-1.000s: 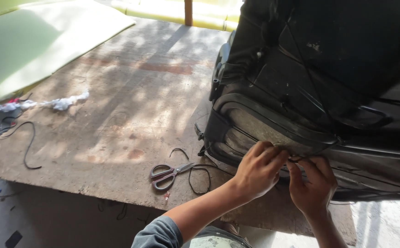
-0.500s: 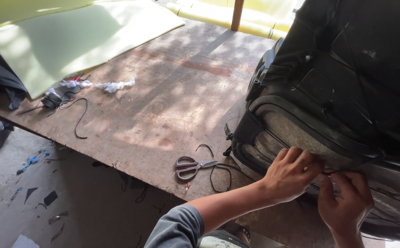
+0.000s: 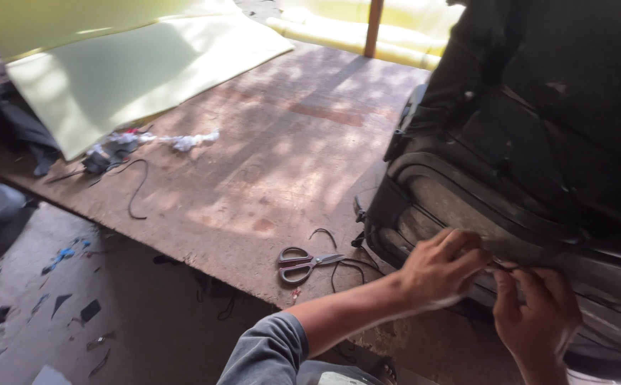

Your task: Securing upholstery fabric to a car seat frame by pulling and tying cords through the structure.

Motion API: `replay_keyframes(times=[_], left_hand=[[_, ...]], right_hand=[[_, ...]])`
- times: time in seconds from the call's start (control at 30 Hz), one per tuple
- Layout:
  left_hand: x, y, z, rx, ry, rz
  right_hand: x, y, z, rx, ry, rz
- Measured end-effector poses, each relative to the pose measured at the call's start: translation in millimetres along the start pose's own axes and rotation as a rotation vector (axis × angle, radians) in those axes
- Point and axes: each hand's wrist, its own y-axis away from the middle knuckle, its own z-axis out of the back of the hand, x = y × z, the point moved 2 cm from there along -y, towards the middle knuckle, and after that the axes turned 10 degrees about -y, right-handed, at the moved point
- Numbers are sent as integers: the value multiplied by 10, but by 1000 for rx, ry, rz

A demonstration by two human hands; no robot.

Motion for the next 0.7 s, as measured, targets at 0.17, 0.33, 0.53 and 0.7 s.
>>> replay_keyframes(times=[0.17,0.33,0.53,0.7], left_hand=[[-445,-42,-334,294,383,439],[-789,86,-1079,183,145,219],[-513,75,-161,608,310,393],[-164,289,207,32,670,599]], right_hand=[[-420,292,-125,33,-23,14],[-587,284,-230,43,-431,-154],[-173,138,-61,-4,-154,36],[120,-73,76,55,-119,-106]])
